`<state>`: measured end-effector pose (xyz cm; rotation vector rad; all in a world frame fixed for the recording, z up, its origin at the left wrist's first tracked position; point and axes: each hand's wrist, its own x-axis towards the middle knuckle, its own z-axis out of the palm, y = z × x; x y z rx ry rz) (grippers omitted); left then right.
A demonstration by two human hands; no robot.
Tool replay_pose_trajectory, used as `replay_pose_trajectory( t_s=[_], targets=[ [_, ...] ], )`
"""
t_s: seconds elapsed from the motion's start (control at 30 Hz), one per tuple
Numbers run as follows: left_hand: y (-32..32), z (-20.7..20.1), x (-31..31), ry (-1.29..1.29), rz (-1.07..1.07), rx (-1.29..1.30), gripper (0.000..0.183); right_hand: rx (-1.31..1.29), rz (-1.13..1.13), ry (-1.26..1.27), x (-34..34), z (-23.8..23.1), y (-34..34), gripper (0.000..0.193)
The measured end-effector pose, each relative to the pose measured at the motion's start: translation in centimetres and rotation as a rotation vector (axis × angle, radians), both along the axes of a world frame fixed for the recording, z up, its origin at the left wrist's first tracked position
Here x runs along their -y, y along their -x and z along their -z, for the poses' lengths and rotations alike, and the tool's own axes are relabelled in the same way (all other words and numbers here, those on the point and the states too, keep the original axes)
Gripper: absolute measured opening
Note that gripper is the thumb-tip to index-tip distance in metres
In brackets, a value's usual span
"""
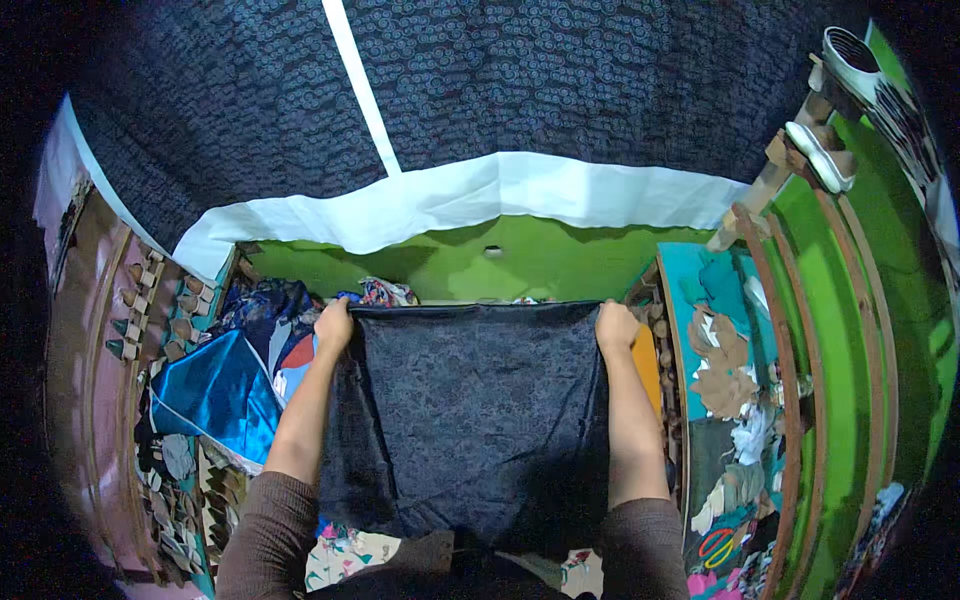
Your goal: Fold two pieces of patterned fabric on a table and place them on a storage shelf.
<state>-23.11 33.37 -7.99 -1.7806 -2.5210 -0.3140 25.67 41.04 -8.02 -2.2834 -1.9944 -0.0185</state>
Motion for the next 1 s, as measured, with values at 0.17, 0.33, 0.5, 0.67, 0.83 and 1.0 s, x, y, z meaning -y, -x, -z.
replay_pose_trajectory(
  t_s=[0.17,0.33,0.5,0.67,0.83,1.0],
  targets=[
    [1.5,0.3,-2.1,0.081,-0.166,-0.046,0.027,-0.146,0.073,0.021,-2.8,0.5,0.7,0.027],
    [-5.8,1.7,1.1,-0.194,-0.101,-0.071,0.075,-0.301,-0.049,-0.234,2.4,3.3,2.1,0.046],
    [-13.4,3.9,12.5,0.103,0.034,0.086,0.072,-0.204,-0.200,-0.150,16.3,5.0,5.9,0.054],
    [-18.0,3.7,20.6,0.173,0.443,0.098,0.059,-0.225,-0.245,0.036,26.6,4.9,8.0,0.053],
    [-16.8,4.6,23.2,0.182,0.402,0.064,0.060,-0.222,-0.234,0.073,30.9,5.5,8.9,0.047],
    [-13.4,3.9,24.6,0.029,0.385,-0.019,0.059,-0.203,-0.268,-0.043,32.6,4.8,9.9,0.042]
  ],
)
